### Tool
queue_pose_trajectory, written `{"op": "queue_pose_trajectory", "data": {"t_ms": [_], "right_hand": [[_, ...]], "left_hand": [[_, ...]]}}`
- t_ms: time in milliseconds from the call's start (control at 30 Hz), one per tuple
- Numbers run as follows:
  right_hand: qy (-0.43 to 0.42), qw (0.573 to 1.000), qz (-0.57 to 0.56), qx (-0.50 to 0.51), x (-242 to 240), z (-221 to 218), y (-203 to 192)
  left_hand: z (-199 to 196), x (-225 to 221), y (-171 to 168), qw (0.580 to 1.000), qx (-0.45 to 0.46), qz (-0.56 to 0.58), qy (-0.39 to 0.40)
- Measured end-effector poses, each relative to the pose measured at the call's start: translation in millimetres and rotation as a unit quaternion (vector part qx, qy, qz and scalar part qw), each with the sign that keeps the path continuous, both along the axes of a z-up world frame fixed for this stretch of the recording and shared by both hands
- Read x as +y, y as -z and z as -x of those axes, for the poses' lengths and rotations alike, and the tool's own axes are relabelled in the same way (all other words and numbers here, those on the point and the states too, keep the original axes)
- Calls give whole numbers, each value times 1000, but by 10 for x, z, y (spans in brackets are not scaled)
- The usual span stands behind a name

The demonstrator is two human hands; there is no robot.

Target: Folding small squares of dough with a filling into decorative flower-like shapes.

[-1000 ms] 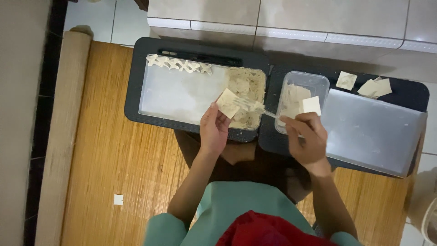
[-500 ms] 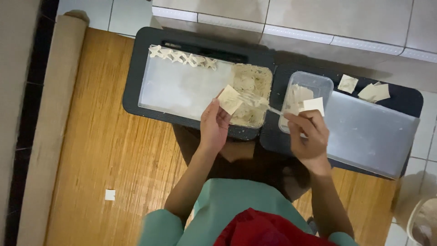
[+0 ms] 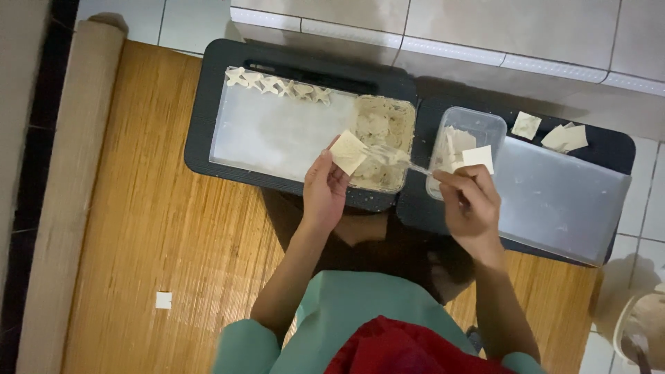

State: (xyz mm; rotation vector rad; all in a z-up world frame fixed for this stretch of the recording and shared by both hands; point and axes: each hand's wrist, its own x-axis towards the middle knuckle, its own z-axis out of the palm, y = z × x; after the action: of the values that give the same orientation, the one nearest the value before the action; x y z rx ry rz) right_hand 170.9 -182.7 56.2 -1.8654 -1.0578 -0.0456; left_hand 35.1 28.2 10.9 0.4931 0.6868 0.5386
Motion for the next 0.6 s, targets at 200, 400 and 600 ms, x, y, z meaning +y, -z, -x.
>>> {"op": "queue_pose_trajectory", "data": {"t_ms": [200,400,600], "right_hand": [[-39,998,44,-19,220,131,-169],[-3,1000,17,6,50,132,-305],[-22,997,37,-60,196,199,-381]], "left_hand": [[14,0,78,1000,-18,9,-1],[85,12,135,1000,-9,-14,3],[58,-62,66,1000,-28,-10,8]]}}
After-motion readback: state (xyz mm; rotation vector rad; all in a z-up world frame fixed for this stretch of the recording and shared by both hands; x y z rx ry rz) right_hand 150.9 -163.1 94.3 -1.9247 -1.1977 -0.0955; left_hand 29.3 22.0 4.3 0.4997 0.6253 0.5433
